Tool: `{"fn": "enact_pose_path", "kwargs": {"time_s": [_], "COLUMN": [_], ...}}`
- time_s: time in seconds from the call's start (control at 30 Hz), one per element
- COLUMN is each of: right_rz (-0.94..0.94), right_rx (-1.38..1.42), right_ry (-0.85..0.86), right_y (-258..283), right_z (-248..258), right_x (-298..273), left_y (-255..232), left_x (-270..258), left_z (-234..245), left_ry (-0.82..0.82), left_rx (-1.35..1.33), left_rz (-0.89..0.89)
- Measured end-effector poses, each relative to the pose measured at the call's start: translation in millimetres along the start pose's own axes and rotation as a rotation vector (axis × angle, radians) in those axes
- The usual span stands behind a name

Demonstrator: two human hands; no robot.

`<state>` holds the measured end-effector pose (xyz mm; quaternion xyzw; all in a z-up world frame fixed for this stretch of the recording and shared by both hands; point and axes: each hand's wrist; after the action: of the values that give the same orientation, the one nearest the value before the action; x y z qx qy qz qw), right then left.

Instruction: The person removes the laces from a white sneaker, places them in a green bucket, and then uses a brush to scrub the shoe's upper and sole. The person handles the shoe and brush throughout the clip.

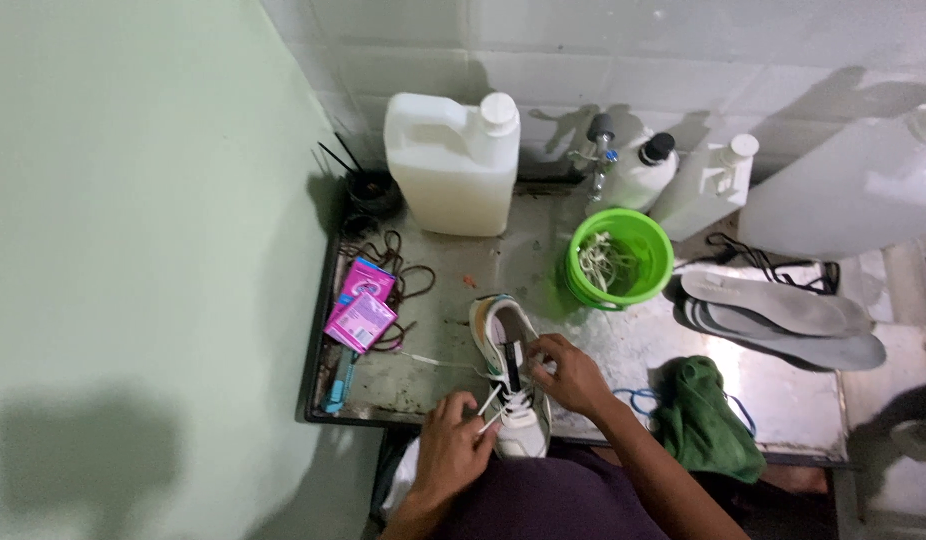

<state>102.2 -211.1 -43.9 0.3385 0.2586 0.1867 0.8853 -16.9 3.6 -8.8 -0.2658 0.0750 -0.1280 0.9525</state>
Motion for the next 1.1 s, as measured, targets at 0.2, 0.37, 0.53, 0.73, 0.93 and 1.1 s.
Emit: {"fn": "enact_pose_path", "kwargs": {"time_s": [0.2,0.37,0.53,0.73,0.93,1.1], "right_rz": [-0.03,0.031,0.092,0.125,0.069,-0.038], "right_rx": [0.024,0.027,0.019,0.023,0.111,0.015], "right_ry": [0.02,0.061,0.033,0.01,-0.001,0.108], "right_y": [12,-5,-9,-7,27,56], "right_z": [5,6,-9,5,11,21], "right_x": [-8,-6,6,-2,-14,-24], "left_y": [-2,30,-24,-5,29,14], "left_x": [-22,-18,11,-4,-27,-11], "left_z": [8,27,29,3,107,123], "left_ry": [0.103,0.373,-0.286,-0.075,0.207,0.227], "left_rx": [-0.353,0.025,-0.763,-0.175,-0.1,-0.147], "left_rz": [-0.165,0.238,-0.125,-0.081,0.602,0.522]}}
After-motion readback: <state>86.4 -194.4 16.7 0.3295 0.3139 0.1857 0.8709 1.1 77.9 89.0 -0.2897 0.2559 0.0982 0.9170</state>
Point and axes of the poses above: each hand's wrist, its own x-axis towards the middle knuckle, its own z-axis out of the back of the hand, y = z × x, and after that the axes turned 11 degrees about y, right-handed
